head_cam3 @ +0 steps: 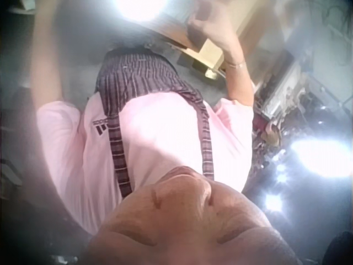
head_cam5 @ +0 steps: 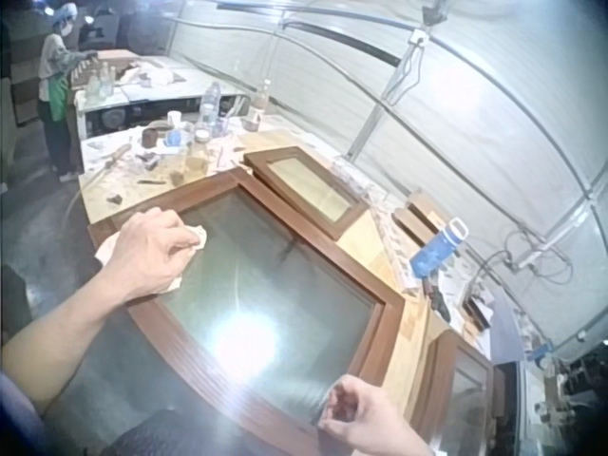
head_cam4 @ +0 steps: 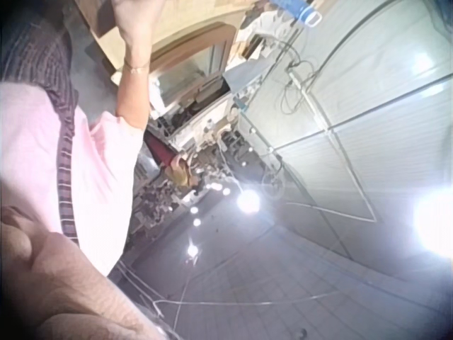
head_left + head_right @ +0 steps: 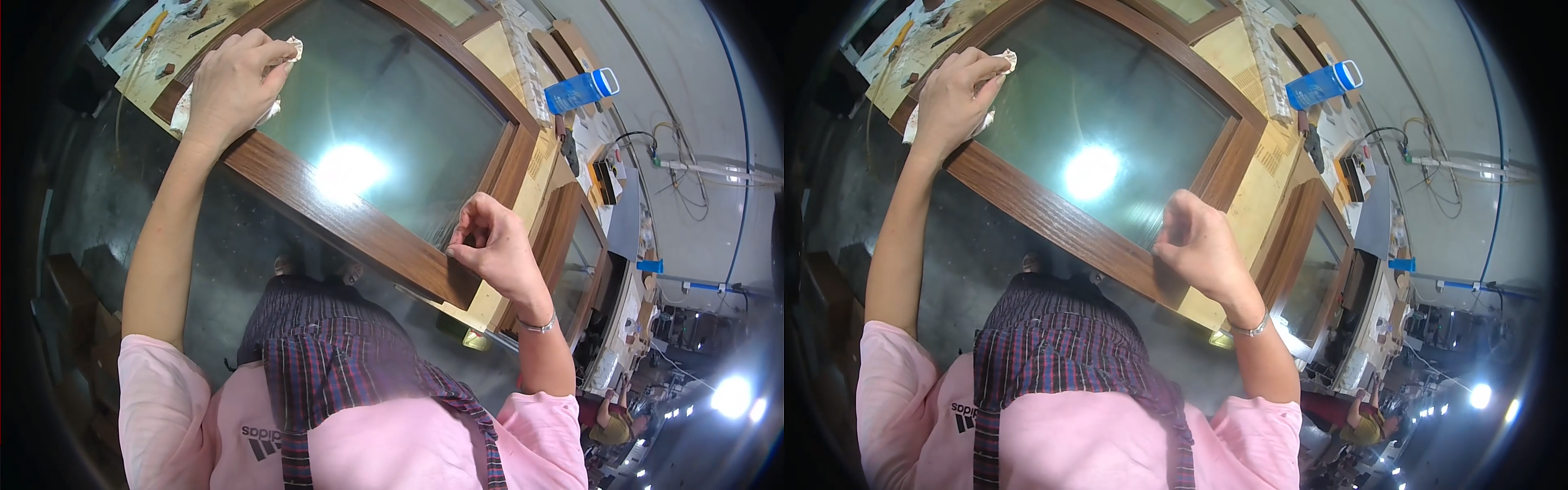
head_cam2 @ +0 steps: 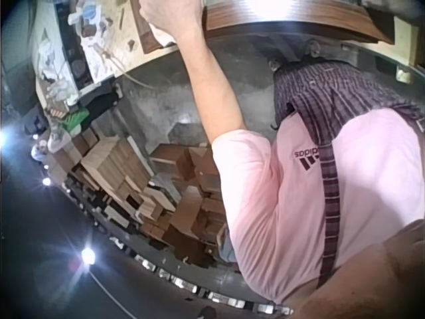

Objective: The person wipes the glass panes of wooden window frames using a cloth and liquid from a bottle, applies small wax or filler pieces to the corners, and scrapes the edges with a tool.

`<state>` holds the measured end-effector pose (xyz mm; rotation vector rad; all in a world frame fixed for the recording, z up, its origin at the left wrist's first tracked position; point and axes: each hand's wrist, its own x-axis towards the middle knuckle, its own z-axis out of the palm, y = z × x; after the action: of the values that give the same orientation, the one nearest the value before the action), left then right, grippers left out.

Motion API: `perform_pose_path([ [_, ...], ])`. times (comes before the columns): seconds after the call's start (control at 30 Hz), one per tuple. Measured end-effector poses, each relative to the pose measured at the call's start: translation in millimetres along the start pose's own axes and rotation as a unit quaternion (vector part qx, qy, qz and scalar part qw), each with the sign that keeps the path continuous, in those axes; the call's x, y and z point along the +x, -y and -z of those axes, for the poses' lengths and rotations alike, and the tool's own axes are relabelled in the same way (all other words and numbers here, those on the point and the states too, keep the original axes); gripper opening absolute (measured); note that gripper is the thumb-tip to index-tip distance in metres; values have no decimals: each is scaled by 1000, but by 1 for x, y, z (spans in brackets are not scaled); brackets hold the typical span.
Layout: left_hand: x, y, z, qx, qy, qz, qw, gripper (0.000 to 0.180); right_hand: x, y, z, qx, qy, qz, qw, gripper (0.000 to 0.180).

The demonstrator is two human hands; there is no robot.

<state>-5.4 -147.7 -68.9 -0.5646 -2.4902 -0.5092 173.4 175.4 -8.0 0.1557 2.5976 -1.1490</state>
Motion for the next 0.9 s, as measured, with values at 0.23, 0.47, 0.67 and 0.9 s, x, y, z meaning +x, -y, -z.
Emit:
perform_pose_path([
  [0.23, 2, -3, 1, -2, 9, 0, 1000, 17, -2, 5, -2, -82, -27, 5, 996, 22],
  [0.47, 1, -2, 1, -22, 11, 2, 1000, 18, -1, 18, -1, -136, -25, -8, 990, 21],
  [0.67, 2, -3, 2, -25, 11, -7, 1000, 17, -3, -8, -5, 10, -46, 0, 999, 27],
  [0.9, 1, -2, 2, -22, 11, -9, 1000, 18, 1, -16, -9, 38, -57, 10, 998, 28],
])
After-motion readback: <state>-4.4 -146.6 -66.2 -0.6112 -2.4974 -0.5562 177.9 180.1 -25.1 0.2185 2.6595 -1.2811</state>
